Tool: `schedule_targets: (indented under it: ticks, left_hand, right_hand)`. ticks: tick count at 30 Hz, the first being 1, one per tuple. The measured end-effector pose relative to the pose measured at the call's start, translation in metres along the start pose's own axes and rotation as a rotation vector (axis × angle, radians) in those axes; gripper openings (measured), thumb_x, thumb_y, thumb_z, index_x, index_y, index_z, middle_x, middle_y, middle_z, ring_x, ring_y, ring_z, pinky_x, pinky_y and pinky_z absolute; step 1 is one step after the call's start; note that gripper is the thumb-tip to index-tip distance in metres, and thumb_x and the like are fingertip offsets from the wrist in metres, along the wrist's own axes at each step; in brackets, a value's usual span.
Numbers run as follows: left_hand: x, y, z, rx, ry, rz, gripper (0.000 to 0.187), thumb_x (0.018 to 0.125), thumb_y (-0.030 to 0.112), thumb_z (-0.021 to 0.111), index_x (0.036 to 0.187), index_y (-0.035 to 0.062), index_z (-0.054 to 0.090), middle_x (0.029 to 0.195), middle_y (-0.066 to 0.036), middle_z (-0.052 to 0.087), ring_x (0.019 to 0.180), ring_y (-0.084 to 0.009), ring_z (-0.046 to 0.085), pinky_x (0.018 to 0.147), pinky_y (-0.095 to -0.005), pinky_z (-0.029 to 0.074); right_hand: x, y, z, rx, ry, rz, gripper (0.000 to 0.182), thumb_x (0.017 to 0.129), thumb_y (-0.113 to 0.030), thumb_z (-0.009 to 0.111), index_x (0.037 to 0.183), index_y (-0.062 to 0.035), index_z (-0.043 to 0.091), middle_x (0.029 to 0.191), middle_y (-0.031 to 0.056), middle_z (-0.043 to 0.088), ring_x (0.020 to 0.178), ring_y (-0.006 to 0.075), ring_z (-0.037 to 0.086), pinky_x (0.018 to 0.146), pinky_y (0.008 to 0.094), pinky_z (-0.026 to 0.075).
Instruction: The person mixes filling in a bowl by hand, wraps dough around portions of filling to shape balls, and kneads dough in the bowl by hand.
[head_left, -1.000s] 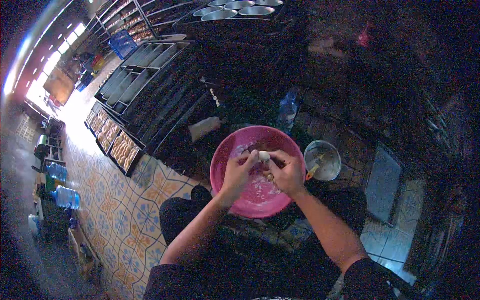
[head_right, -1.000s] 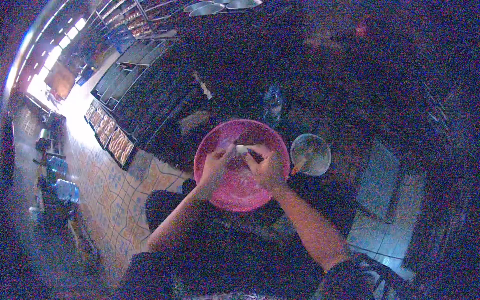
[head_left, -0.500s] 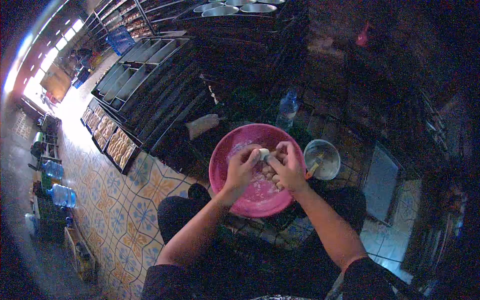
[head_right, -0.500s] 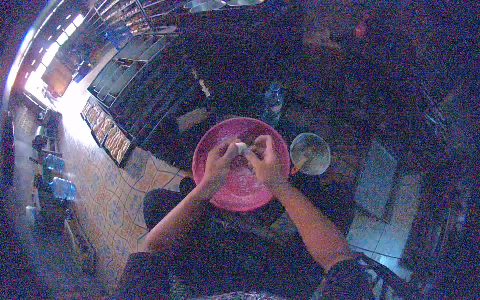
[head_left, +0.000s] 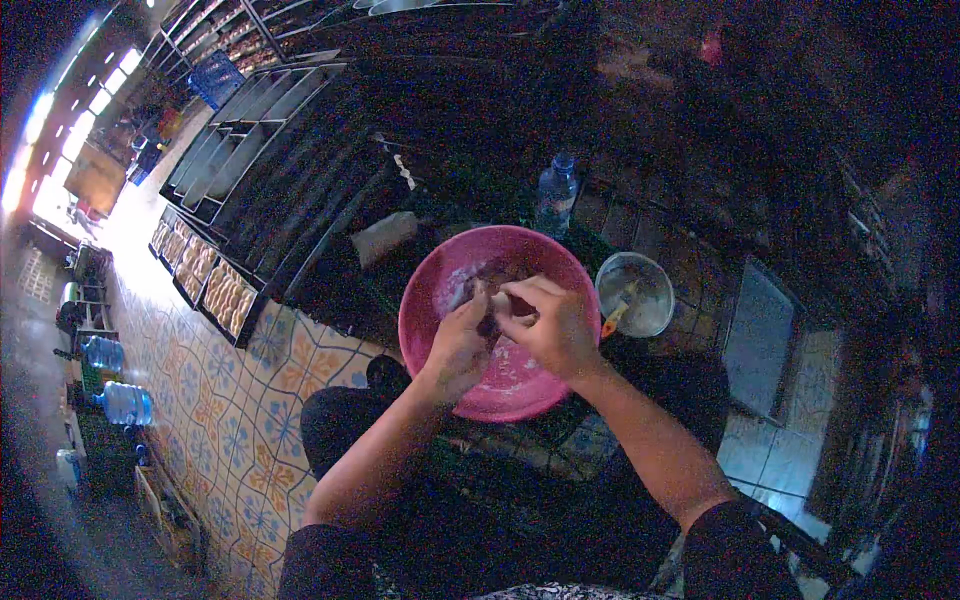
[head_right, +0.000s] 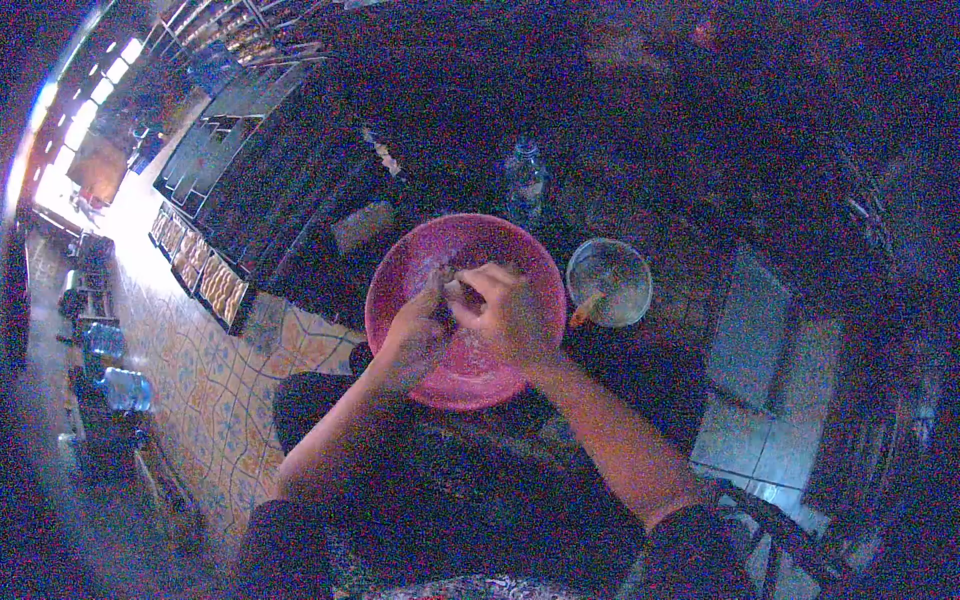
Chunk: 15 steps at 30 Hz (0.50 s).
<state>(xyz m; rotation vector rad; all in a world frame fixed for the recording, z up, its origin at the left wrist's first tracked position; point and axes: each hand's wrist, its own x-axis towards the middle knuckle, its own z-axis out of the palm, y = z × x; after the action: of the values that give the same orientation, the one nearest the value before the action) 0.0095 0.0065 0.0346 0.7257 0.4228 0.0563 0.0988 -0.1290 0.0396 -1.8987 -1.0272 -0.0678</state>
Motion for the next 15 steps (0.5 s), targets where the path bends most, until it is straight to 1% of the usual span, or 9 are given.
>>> schedule_targets:
  ticks: [1, 3, 6, 7, 9, 10, 12, 13, 15]
  left_hand:
    - [0.001, -0.002, -0.001, 0.003, 0.000, -0.005, 0.033, 0.103, 0.025, 0.057, 0.118, -0.0040, 0.063, 0.114, -0.009, 0.068, 0.103, -0.0178, 0.064, 0.095, -0.0307, 0.050]
    - [0.004, -0.007, -0.006, 0.095, 0.003, -0.014, 0.040, 0.106, 0.030, 0.047, 0.135, 0.0029, 0.054, 0.118, -0.005, 0.065, 0.100, -0.0157, 0.063, 0.087, -0.0306, 0.051]
    - [0.008, -0.006, -0.006, 0.320, 0.099, 0.008, 0.042, 0.104, 0.030, 0.053, 0.136, 0.0021, 0.054, 0.118, -0.006, 0.065, 0.102, -0.0147, 0.063, 0.089, -0.0299, 0.051]
    - [0.006, -0.002, -0.002, 0.320, 0.101, 0.010, 0.042, 0.104, 0.030, 0.053, 0.136, 0.0021, 0.054, 0.118, -0.006, 0.065, 0.102, -0.0147, 0.063, 0.089, -0.0299, 0.051]
    - [0.003, 0.004, 0.009, 0.765, 0.182, 0.194, 0.032, 0.103, 0.021, 0.057, 0.125, -0.0029, 0.059, 0.116, -0.009, 0.067, 0.107, -0.0166, 0.064, 0.090, -0.0325, 0.055]
    - [0.005, 0.003, 0.008, 0.765, 0.186, 0.198, 0.032, 0.103, 0.021, 0.057, 0.125, -0.0029, 0.059, 0.116, -0.009, 0.067, 0.107, -0.0166, 0.064, 0.090, -0.0325, 0.055]
    - [0.006, 0.000, 0.005, 0.462, 0.264, 0.215, 0.031, 0.103, 0.017, 0.057, 0.124, -0.0051, 0.059, 0.119, -0.010, 0.065, 0.106, -0.0177, 0.064, 0.094, -0.0345, 0.054]
    - [0.005, 0.001, 0.003, 0.458, 0.268, 0.216, 0.031, 0.103, 0.017, 0.057, 0.124, -0.0051, 0.059, 0.119, -0.010, 0.065, 0.106, -0.0177, 0.064, 0.094, -0.0345, 0.054]
    - [0.003, 0.008, 0.000, 0.405, 0.086, 0.035, 0.033, 0.103, 0.020, 0.057, 0.124, -0.0046, 0.060, 0.121, -0.010, 0.064, 0.106, -0.0183, 0.064, 0.094, -0.0332, 0.055]
  right_hand:
    - [-0.002, 0.000, 0.002, 0.002, 0.003, 0.005, 0.034, 0.080, -0.015, 0.079, 0.109, 0.0001, 0.069, 0.098, 0.0150, 0.070, 0.091, 0.0290, 0.071, 0.075, 0.0373, 0.056]
    - [-0.006, 0.000, 0.005, -0.018, 0.014, 0.006, 0.034, 0.076, -0.013, 0.079, 0.106, 0.0003, 0.069, 0.095, 0.0150, 0.068, 0.088, 0.0317, 0.069, 0.077, 0.0406, 0.055]
    - [0.001, 0.006, 0.004, -0.107, 0.060, -0.034, 0.033, 0.073, -0.010, 0.078, 0.103, 0.0008, 0.068, 0.092, 0.0149, 0.066, 0.083, 0.0323, 0.068, 0.074, 0.0411, 0.055]
    - [0.002, 0.007, 0.003, -0.105, 0.059, -0.036, 0.033, 0.073, -0.010, 0.078, 0.103, 0.0008, 0.068, 0.092, 0.0149, 0.066, 0.083, 0.0323, 0.068, 0.074, 0.0411, 0.055]
    - [0.004, 0.008, -0.001, -0.102, 0.021, 0.017, 0.031, 0.073, -0.007, 0.077, 0.101, 0.0007, 0.067, 0.090, 0.0152, 0.065, 0.080, 0.0322, 0.067, 0.073, 0.0404, 0.053]
    - [0.005, 0.008, -0.004, -0.099, 0.020, 0.013, 0.031, 0.073, -0.007, 0.077, 0.101, 0.0007, 0.067, 0.090, 0.0152, 0.065, 0.080, 0.0322, 0.067, 0.073, 0.0404, 0.053]
    - [0.004, 0.006, -0.009, -0.036, -0.073, 0.061, 0.029, 0.073, -0.006, 0.075, 0.101, -0.0006, 0.068, 0.089, 0.0149, 0.065, 0.081, 0.0313, 0.066, 0.072, 0.0390, 0.052]
    - [0.003, 0.007, -0.008, -0.035, -0.079, 0.058, 0.029, 0.073, -0.006, 0.075, 0.101, -0.0006, 0.068, 0.089, 0.0149, 0.065, 0.081, 0.0313, 0.066, 0.072, 0.0390, 0.052]
    - [0.003, 0.007, -0.006, 0.047, -0.017, 0.028, 0.028, 0.072, -0.006, 0.076, 0.099, -0.0012, 0.067, 0.087, 0.0138, 0.064, 0.082, 0.0302, 0.066, 0.072, 0.0382, 0.052]
